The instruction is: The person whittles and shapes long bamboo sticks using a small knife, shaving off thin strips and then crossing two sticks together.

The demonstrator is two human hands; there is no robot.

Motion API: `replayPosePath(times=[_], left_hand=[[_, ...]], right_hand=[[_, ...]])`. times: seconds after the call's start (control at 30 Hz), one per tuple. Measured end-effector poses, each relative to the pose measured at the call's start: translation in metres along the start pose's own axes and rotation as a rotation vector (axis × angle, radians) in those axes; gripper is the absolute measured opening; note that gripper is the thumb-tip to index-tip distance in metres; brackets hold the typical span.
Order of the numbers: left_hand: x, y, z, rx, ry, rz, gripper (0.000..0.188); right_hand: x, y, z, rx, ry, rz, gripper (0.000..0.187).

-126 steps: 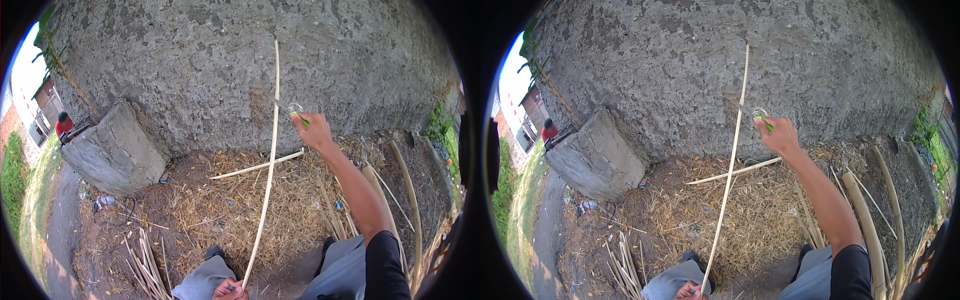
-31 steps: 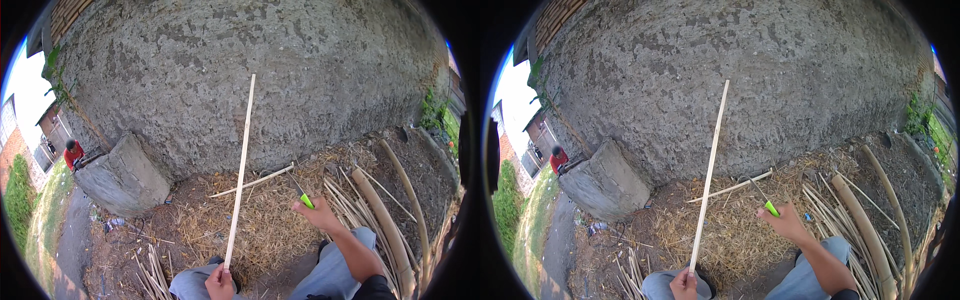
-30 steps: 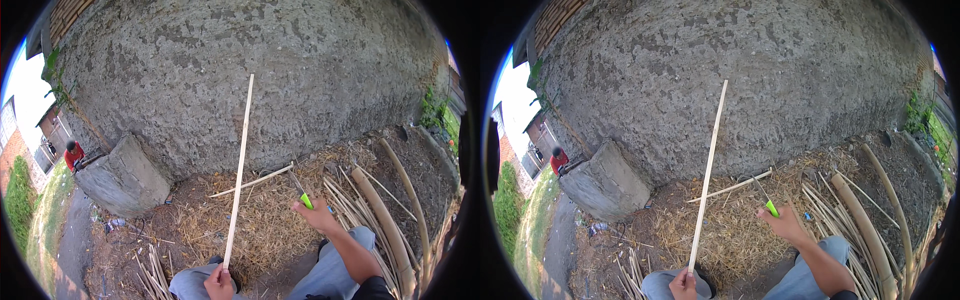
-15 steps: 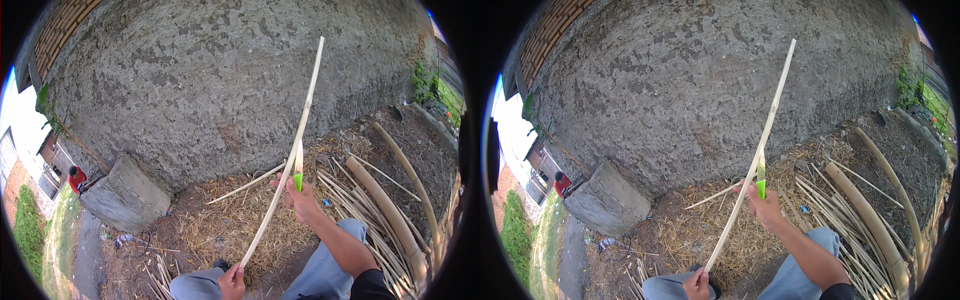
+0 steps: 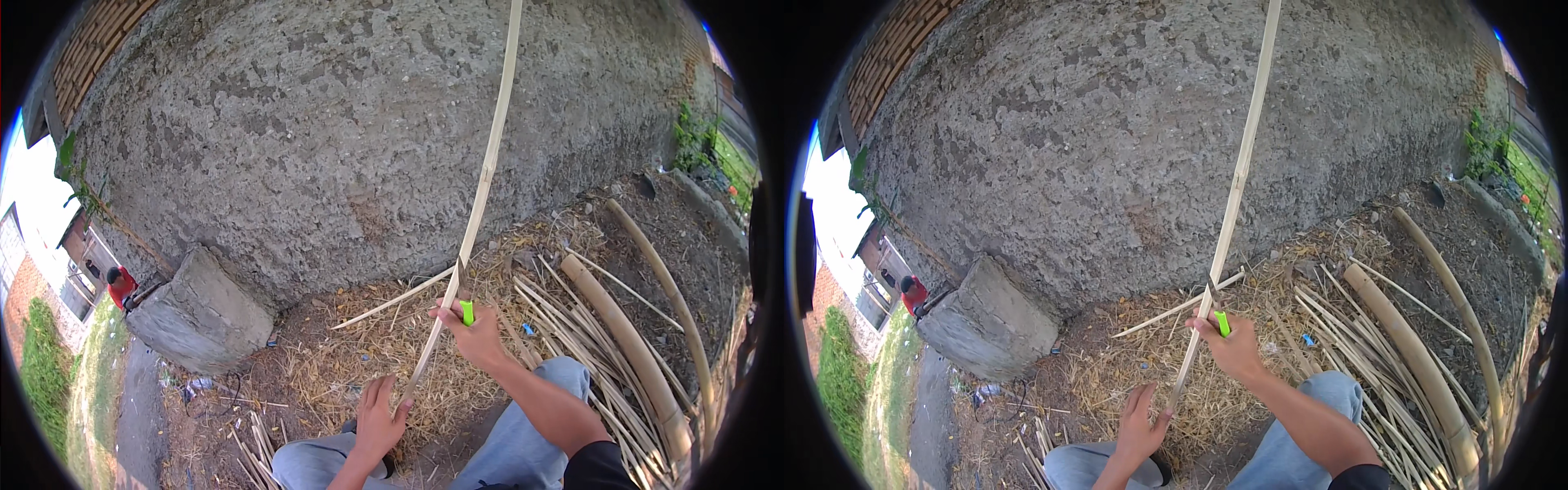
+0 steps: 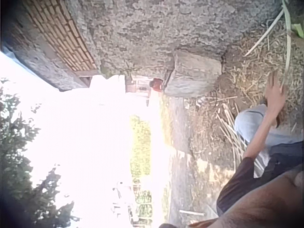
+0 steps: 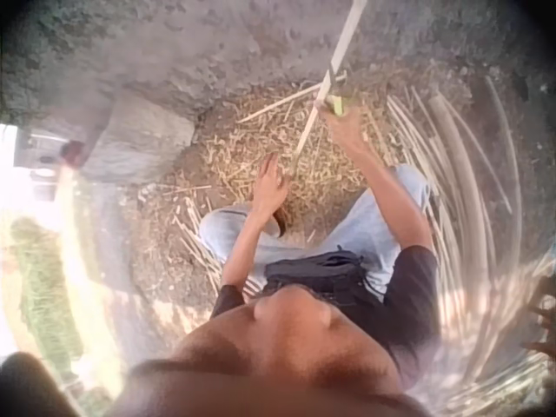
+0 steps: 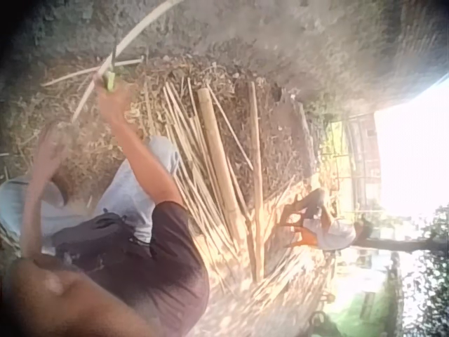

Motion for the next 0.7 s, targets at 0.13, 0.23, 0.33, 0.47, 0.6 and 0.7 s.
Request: replayPosePath(times=[0.13,0.23,0.33,0.47,0.6,0.7], left_hand=[[-0.016,-0.001,-0.029,-0.016,0.013,0.201,0.052],[-0.028,-0.001,-0.046,-0.067,0.045,0.225,0.048],[-0.02,0.004,-0.057,-0.177,0.071,0.301,0.035],[0.011,-0.008,-0.06,-0.254,-0.103,0.457,0.019],[0.026,-0.059,-0.037,-0.267,-0.171,0.469,0.022],[0.035,-0.094,-0.006,-0.258,-0.218,0.366,0.024]], right_hand=[[-0.006,0.005,0.001,0.063,0.11,0.122,0.022],[-0.01,0.004,-0.001,0.026,-0.028,0.049,0.022],[0.009,0.006,0.006,-0.024,-0.088,-0.078,0.02],[0.008,0.011,0.007,0.107,0.043,0.083,0.027],[0.015,-0.019,-0.002,-0.096,-0.05,-0.148,0.041],[0.023,-0.046,-0.004,-0.242,-0.12,-0.241,0.051]])
Point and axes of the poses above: each hand's wrist, its own z-axis away from the middle knuckle, its own y-axis out of the palm, x = y × z, the point moved 9 cm from there along -z, towards the middle knuckle, and after that the axes turned 8 degrees about x, right-handed, at the moved point
